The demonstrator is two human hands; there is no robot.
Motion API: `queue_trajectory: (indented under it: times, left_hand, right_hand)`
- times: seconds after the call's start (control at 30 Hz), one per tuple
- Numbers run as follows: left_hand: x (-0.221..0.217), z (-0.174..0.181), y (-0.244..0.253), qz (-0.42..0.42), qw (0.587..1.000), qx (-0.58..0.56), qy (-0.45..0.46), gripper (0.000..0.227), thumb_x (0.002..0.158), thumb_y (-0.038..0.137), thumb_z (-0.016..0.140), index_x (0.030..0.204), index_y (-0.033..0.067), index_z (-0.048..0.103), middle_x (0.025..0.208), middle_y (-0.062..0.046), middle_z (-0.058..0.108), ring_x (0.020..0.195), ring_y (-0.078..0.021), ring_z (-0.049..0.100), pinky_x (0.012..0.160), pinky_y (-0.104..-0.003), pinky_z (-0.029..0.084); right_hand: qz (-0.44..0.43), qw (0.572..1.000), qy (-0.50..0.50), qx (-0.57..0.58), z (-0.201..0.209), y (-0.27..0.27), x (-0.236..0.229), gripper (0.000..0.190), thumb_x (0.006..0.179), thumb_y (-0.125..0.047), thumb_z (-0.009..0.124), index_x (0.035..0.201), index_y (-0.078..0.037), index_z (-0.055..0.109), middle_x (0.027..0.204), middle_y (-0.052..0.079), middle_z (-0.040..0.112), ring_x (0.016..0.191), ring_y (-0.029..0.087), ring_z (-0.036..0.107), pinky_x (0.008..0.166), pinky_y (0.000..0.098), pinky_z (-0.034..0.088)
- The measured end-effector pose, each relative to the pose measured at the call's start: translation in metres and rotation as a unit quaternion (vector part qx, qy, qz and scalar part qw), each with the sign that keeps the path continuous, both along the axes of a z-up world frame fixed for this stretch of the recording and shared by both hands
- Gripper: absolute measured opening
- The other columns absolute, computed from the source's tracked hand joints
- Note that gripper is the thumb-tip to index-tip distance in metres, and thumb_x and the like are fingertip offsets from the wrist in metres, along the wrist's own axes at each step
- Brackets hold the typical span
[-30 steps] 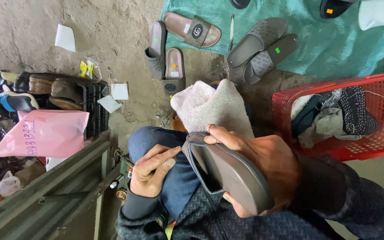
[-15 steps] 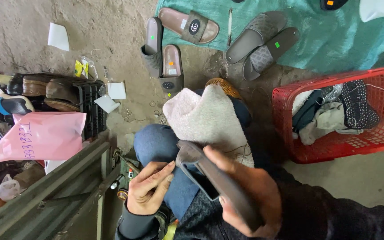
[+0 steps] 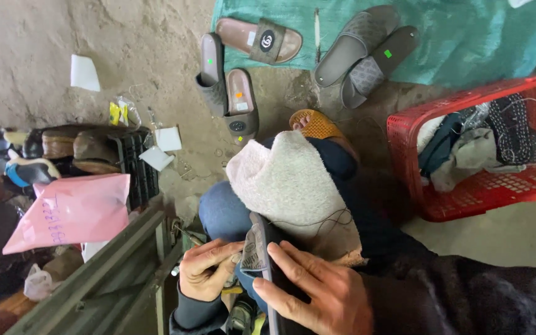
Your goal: Hand-stitching the upper component of a sandal to its sole and cleaning the finished product with a cloth.
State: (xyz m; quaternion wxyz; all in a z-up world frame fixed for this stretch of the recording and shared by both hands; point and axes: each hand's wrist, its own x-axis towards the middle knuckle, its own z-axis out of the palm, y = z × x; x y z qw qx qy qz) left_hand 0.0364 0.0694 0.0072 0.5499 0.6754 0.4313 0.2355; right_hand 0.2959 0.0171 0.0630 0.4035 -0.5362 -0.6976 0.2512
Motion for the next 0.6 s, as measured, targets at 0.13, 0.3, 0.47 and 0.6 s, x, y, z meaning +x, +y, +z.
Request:
queue_trajectory:
  times: [0.13, 0.3, 0.47, 0.6]
  left_hand:
    - [0.013, 0.014, 0.010, 0.010, 0.999, 0.006, 0.050, 0.022, 0.094, 0.015, 0.070, 0.114, 0.0069, 0.076, 0.092, -0.010, 0.079, 0.057, -0.0149, 0.066, 0.051, -0.030, 0.053]
    - [0.014, 0.015, 0.023, -0.021, 0.998, 0.010, 0.059, 0.020, 0.094, 0.013, 0.069, 0.111, 0.0050, 0.077, 0.092, -0.010, 0.080, 0.057, -0.0140, 0.069, 0.051, -0.028, 0.055]
    - [0.028, 0.020, 0.028, -0.032, 0.998, 0.026, 0.056, 0.017, 0.096, 0.012, 0.067, 0.108, 0.0034, 0.076, 0.089, -0.010, 0.078, 0.056, -0.0140, 0.069, 0.051, -0.026, 0.054]
    - [0.043, 0.013, 0.033, -0.060, 0.997, 0.044, 0.014, 0.012, 0.096, 0.007, 0.062, 0.096, -0.0036, 0.069, 0.086, -0.015, 0.074, 0.064, -0.0235, 0.072, 0.059, -0.031, 0.058]
  right_hand:
    - [0.015, 1.000, 0.001, -0.012, -0.005, -0.004, 0.002, 0.026, 0.109, -0.017, 0.051, 0.132, -0.021, 0.062, 0.133, 0.023, 0.068, 0.116, 0.041, 0.075, 0.090, 0.0466, 0.066]
    - [0.026, 0.999, 0.017, -0.018, -0.007, -0.003, 0.006, 0.027, 0.111, -0.020, 0.050, 0.135, -0.022, 0.059, 0.135, 0.025, 0.067, 0.118, 0.044, 0.074, 0.091, 0.0498, 0.065]
    - [0.036, 0.999, 0.015, -0.013, -0.010, -0.005, 0.010, 0.027, 0.112, -0.021, 0.046, 0.137, -0.020, 0.056, 0.136, 0.027, 0.065, 0.118, 0.045, 0.074, 0.091, 0.0507, 0.065]
    - [0.049, 0.998, 0.009, 0.027, -0.012, -0.003, 0.009, 0.024, 0.110, -0.018, 0.049, 0.130, -0.018, 0.061, 0.134, 0.029, 0.064, 0.112, 0.044, 0.076, 0.088, 0.0487, 0.067]
